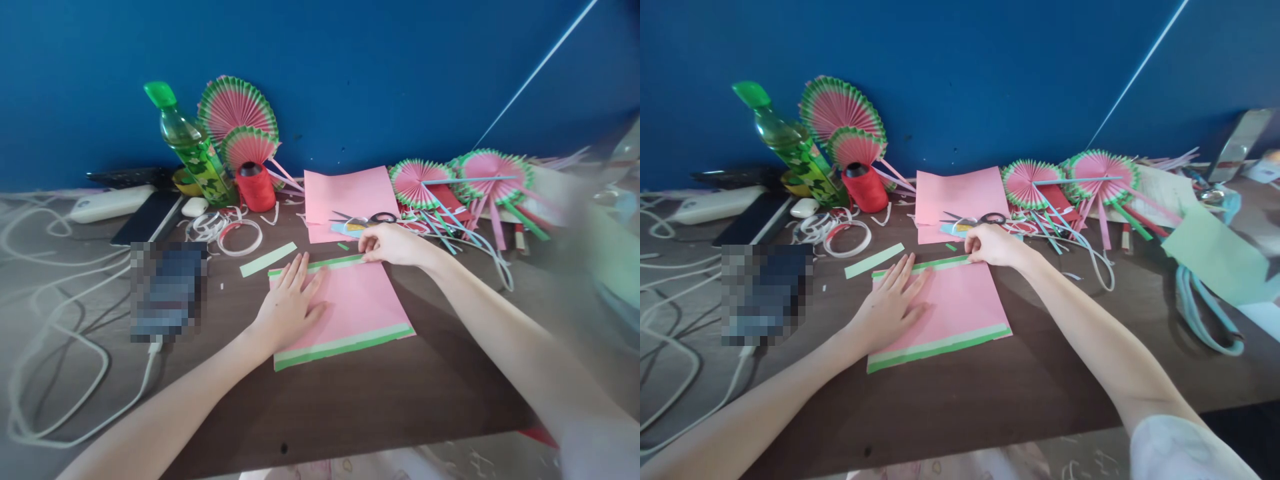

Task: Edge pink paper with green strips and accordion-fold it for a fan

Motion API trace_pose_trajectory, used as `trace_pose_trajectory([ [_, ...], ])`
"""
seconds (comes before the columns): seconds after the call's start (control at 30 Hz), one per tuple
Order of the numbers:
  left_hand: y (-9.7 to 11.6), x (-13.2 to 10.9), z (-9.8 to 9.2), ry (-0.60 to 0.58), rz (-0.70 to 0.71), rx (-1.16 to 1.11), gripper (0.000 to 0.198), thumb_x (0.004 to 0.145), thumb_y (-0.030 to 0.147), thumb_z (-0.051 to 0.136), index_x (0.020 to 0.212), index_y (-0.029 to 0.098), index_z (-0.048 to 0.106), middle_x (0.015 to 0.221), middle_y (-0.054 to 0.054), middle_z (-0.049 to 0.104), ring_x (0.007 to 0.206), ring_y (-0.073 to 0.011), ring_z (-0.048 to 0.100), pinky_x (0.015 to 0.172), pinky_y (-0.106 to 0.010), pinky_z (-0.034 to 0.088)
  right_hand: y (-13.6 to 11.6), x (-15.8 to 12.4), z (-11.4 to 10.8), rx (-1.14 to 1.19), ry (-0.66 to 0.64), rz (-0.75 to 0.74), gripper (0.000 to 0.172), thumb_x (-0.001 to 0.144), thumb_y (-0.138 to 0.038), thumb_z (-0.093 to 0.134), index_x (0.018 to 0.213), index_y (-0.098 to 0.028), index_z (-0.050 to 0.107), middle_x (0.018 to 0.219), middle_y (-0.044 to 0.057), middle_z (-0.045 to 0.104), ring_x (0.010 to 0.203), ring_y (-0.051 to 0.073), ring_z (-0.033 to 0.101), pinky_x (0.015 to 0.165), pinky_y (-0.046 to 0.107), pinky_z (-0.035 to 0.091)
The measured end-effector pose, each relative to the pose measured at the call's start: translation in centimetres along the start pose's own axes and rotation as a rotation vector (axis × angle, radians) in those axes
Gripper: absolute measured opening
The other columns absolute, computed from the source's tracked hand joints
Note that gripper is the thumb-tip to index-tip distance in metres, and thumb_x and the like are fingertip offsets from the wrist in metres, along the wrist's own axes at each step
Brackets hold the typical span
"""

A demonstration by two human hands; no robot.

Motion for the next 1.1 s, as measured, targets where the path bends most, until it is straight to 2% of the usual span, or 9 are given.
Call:
trace_pose_trajectory([
  [0.3, -0.1, 0.1, 0.0, 0.015, 0.004, -0.003, 0.058, 0.088, 0.047, 0.036, 0.138, 0.017, 0.033, 0.148, -0.018, 0.02, 0.136, -0.0321, 0.016, 0.106, -0.049, 0.028, 0.1, 0.1, -0.1, -0.058, 0.037, 0.002, 0.009, 0.064, -0.014, 0.064, 0.071, -0.017, 0.06, 0.069, 0.0, 0.064, 0.064, 0.013, 0.06, 0.059, 0.023, 0.044],
  [0.7, 0.0, 0.0, -0.1, 0.02, 0.005, -0.008, 0.058, 0.088, 0.046, 0.037, 0.138, 0.017, 0.033, 0.148, -0.017, 0.021, 0.136, -0.0323, 0.017, 0.106, -0.048, 0.028, 0.0, -0.1, 0.0, -0.008, 0.002, 0.03, 0.01, 0.064, -0.01, 0.062, 0.068, -0.018, 0.056, 0.064, -0.002, 0.06, 0.062, 0.012, 0.059, 0.058, 0.023, 0.044],
  [1.1, 0.0, 0.0, -0.1, 0.024, 0.006, -0.011, 0.058, 0.088, 0.047, 0.036, 0.138, 0.018, 0.033, 0.149, -0.014, 0.02, 0.137, -0.031, 0.016, 0.106, -0.048, 0.028, 1.3, 0.1, 0.0, 0.058, -0.029, 0.058, 0.009, 0.064, -0.016, 0.062, 0.065, -0.018, 0.053, 0.056, -0.003, 0.06, 0.055, 0.012, 0.059, 0.052, 0.023, 0.042],
])
Point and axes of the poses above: each hand's wrist, its own x-axis towards the middle knuckle, its own z-axis out of the palm, y = z × x, the point moved 9 cm from there along x, towards the middle knuckle
